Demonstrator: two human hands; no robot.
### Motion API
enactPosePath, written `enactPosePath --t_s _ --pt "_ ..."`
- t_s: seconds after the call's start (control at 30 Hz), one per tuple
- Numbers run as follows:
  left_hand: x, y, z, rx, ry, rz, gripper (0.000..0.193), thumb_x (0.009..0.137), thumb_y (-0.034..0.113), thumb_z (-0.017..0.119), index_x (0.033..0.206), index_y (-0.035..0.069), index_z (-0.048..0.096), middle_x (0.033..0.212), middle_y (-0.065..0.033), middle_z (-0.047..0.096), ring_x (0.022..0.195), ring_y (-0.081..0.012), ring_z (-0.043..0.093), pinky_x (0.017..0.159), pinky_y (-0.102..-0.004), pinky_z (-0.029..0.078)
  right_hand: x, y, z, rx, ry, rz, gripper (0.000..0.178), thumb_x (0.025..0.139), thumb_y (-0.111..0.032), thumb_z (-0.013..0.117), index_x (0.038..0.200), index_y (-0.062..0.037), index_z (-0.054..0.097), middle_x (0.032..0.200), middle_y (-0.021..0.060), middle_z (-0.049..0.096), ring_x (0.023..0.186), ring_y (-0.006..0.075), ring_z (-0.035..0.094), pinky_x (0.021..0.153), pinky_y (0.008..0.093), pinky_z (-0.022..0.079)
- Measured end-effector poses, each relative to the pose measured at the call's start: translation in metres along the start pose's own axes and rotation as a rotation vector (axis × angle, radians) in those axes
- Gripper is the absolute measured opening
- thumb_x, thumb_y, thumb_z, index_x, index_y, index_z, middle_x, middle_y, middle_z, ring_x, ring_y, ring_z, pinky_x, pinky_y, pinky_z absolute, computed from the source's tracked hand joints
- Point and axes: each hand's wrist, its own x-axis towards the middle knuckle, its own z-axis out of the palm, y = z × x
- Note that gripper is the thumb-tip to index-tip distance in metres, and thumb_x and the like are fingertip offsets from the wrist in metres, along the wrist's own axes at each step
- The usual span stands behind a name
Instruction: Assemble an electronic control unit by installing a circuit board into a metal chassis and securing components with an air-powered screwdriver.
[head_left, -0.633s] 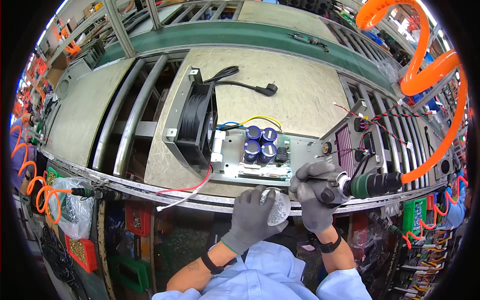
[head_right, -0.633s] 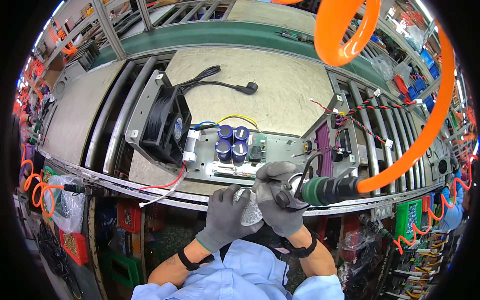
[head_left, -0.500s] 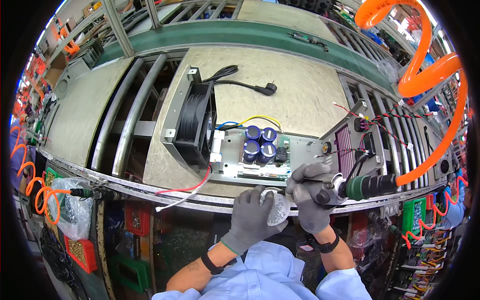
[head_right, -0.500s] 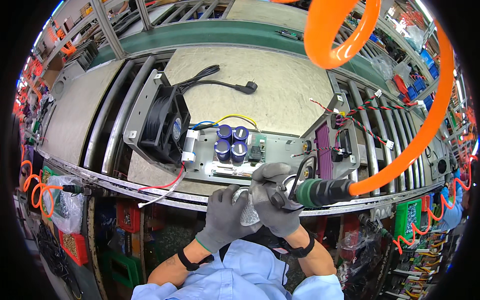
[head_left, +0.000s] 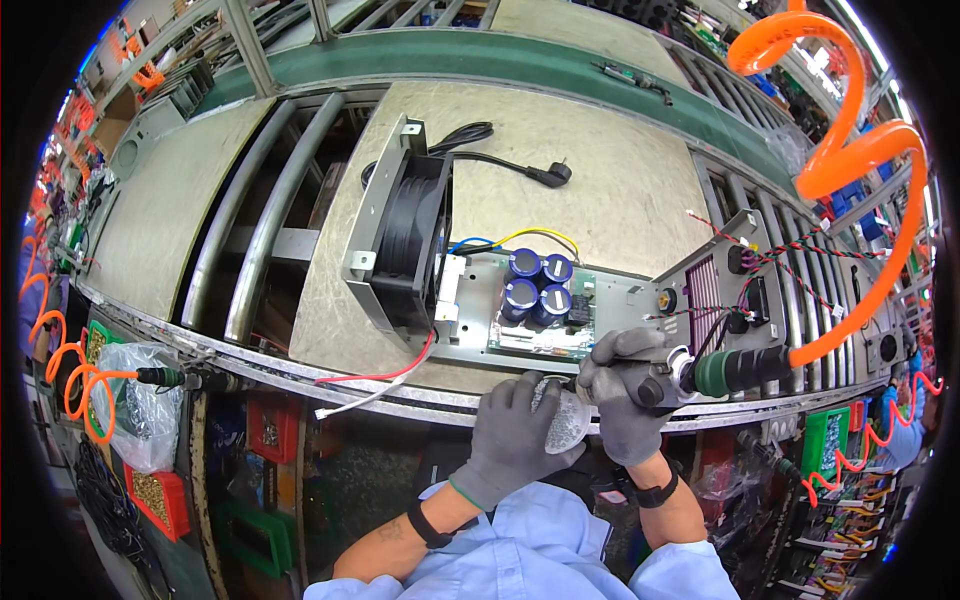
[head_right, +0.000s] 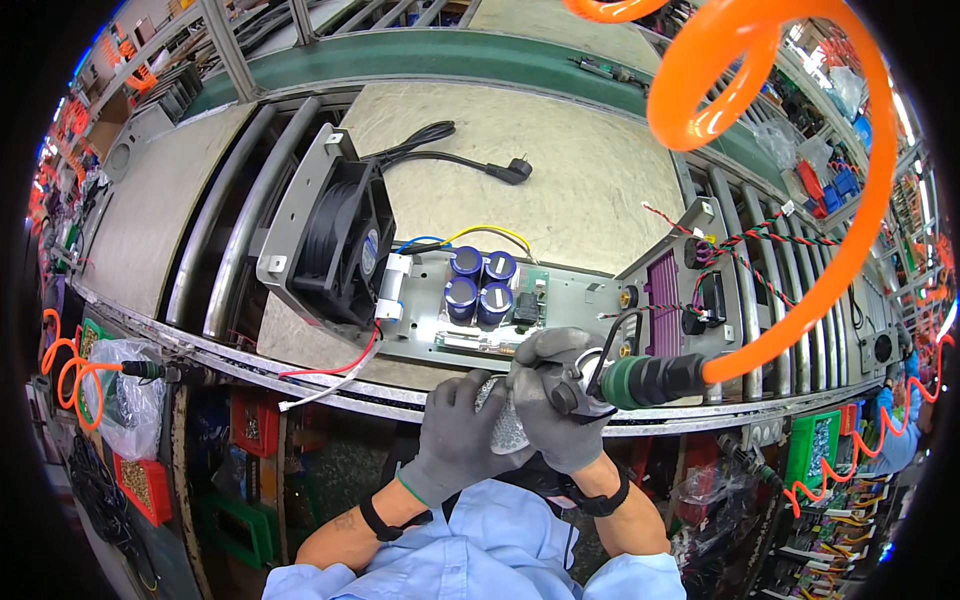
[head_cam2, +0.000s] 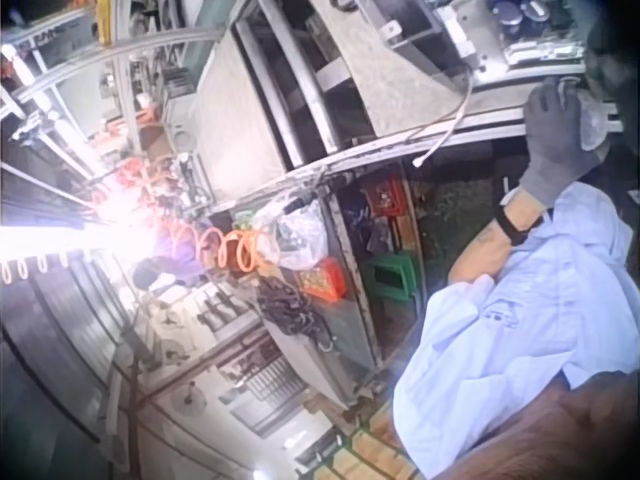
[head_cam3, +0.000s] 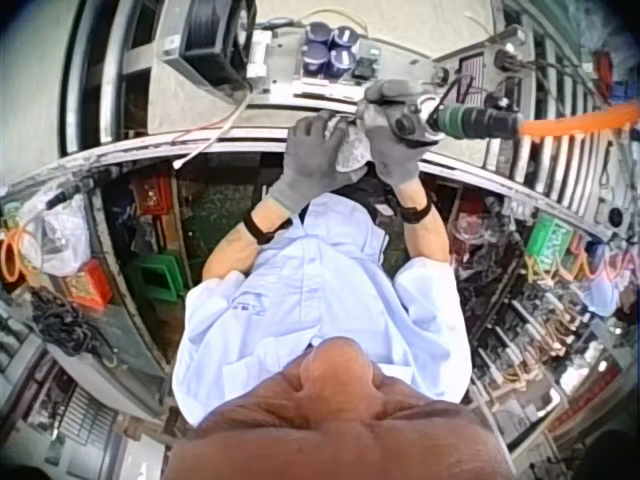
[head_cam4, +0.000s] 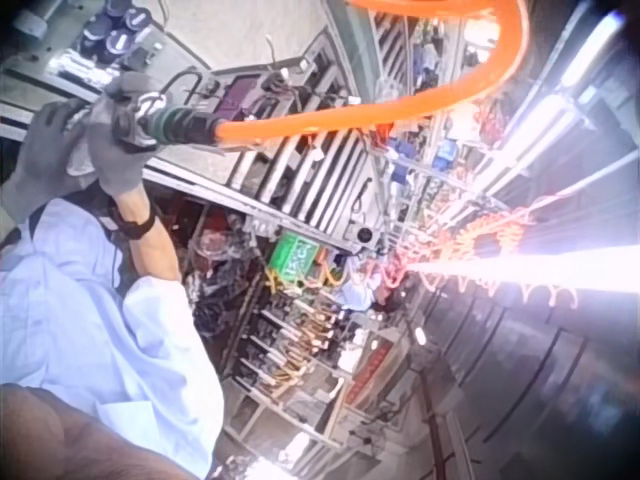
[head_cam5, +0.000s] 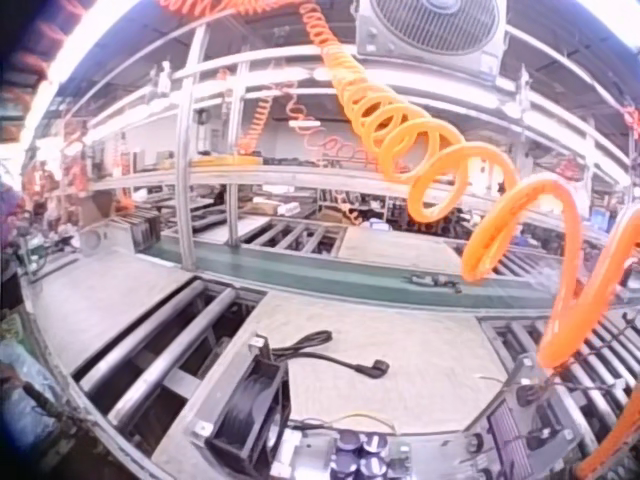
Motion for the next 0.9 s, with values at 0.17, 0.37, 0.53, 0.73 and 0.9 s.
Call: enactPosePath --t_s 0.17,0.37,0.53,0.73,0.9 --pt "0.0 0.001 -0.004 0.007 -0.04 -0.014 0.082 0.068 0.053 0.083 0.131 0.006 0.062 0.126 -0.017 0.057 0.11 -0.0355 0.056 0.089 -0.0475 0.048 0.004 -0.001 0.006 -0.038 0.106 0.039 0.022 0.085 0.01 0.062 0.104 0.0 0.059 0.093 0.0057 0.065 0.078 0.0095 0.06 0.067 0.0261 0.052" --pt "-0.001 -0.001 -0.006 -0.002 -0.046 -0.007 0.081 0.07 0.054 0.082 0.131 0.006 0.062 0.124 -0.0165 0.057 0.108 -0.0354 0.058 0.088 -0.0479 0.049 0.013 -0.033 0.022 0.138 -0.015 -0.069 0.029 0.084 0.012 0.064 0.109 0.0001 0.056 0.094 0.0066 0.064 0.082 0.0124 0.06 0.073 0.0276 0.052" --pt "-0.001 -0.003 -0.008 -0.014 -0.147 -0.022 0.084 0.068 0.056 0.084 0.132 0.007 0.061 0.123 -0.017 0.056 0.109 -0.0375 0.058 0.089 -0.0485 0.049 0.04 -0.022 0.061 0.053 -0.124 -0.134 0.046 0.086 0.008 0.061 0.125 -0.0101 0.044 0.103 0.0137 0.058 0.082 0.0191 0.06 0.064 0.0313 0.053" --pt "-0.003 -0.007 -0.005 -0.097 -0.139 -0.04 0.069 0.075 0.045 0.08 0.131 0.01 0.062 0.125 -0.0182 0.056 0.11 -0.038 0.056 0.089 -0.049 0.047 0.058 -0.002 0.087 0.119 -0.051 -0.151 0.029 0.08 0.01 0.067 0.107 -0.0002 0.064 0.095 0.0073 0.07 0.083 0.0121 0.065 0.073 0.0279 0.055" --pt "-0.004 -0.009 -0.005 -0.094 -0.16 -0.019 0.067 0.076 0.043 0.079 0.131 0.01 0.061 0.125 -0.018 0.055 0.111 -0.0368 0.055 0.089 -0.0479 0.046 0.062 -0.006 0.093 0.117 -0.013 -0.025 0.024 0.079 0.008 0.07 0.101 -0.001 0.064 0.09 0.0068 0.069 0.083 0.012 0.065 0.075 0.0282 0.056"
